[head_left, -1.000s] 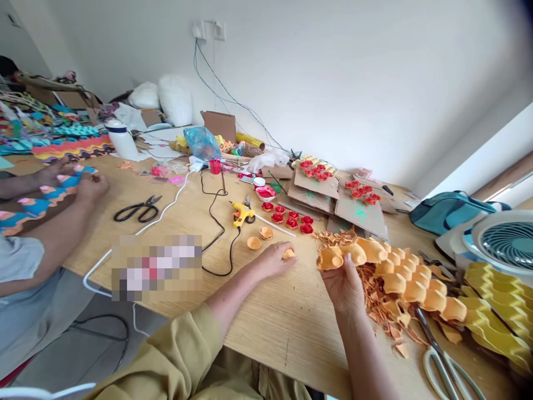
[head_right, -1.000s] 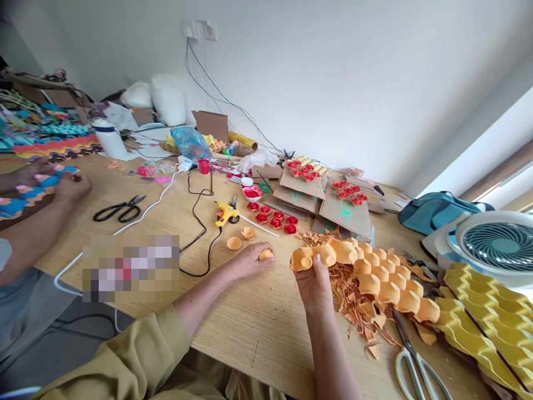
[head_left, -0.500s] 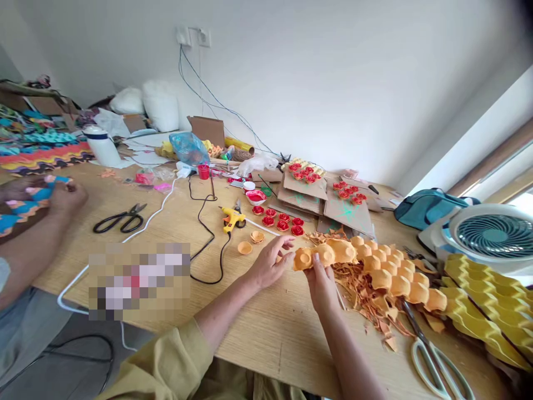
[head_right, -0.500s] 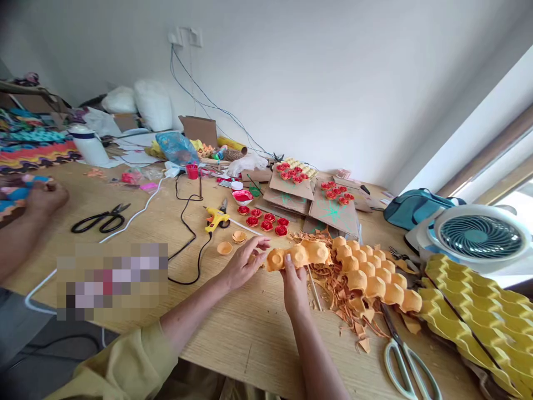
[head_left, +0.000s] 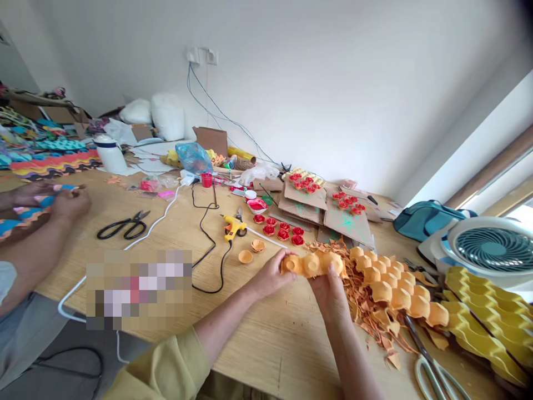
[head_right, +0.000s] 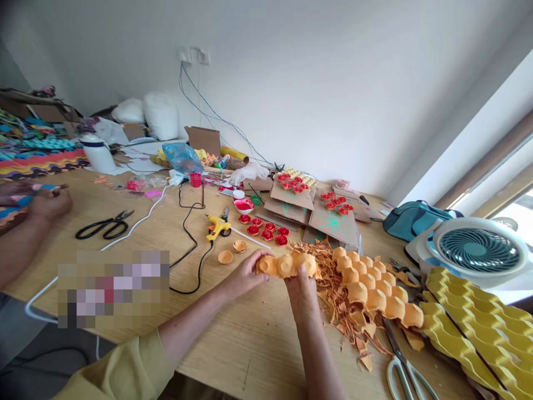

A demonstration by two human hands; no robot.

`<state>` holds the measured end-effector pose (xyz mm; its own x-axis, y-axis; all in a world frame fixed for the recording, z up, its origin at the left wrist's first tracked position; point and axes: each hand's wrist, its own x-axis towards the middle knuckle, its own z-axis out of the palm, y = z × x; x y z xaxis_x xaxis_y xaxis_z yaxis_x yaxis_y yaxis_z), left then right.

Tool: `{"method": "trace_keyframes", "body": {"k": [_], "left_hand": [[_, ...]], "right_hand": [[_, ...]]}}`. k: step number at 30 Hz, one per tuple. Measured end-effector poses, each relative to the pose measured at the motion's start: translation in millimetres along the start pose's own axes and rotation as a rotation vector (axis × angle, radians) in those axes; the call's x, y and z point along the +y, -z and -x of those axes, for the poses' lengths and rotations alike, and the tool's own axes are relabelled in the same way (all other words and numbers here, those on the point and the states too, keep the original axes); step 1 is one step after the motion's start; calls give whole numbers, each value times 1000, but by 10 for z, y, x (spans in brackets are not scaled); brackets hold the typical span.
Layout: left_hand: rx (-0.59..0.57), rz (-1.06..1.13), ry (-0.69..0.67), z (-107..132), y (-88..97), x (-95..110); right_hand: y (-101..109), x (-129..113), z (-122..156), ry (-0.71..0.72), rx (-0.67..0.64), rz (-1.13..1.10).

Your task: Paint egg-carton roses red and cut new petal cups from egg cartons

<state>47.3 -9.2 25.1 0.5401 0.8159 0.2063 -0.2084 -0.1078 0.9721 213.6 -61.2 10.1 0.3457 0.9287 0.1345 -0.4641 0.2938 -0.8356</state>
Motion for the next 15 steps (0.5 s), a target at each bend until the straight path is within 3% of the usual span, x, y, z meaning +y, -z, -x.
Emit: {"method": "trace_keyframes", "body": {"k": [3, 10, 15], "left_hand": [[-36, -2, 9, 10, -9, -18], [17, -95, 133, 23, -28, -7], [32, -104, 79, 22, -25, 6]], "right_hand": [[-27, -6, 36, 4, 21, -43], [-36, 133, 83, -122, 96, -122], [-54, 167, 92, -164, 94, -93]]}}
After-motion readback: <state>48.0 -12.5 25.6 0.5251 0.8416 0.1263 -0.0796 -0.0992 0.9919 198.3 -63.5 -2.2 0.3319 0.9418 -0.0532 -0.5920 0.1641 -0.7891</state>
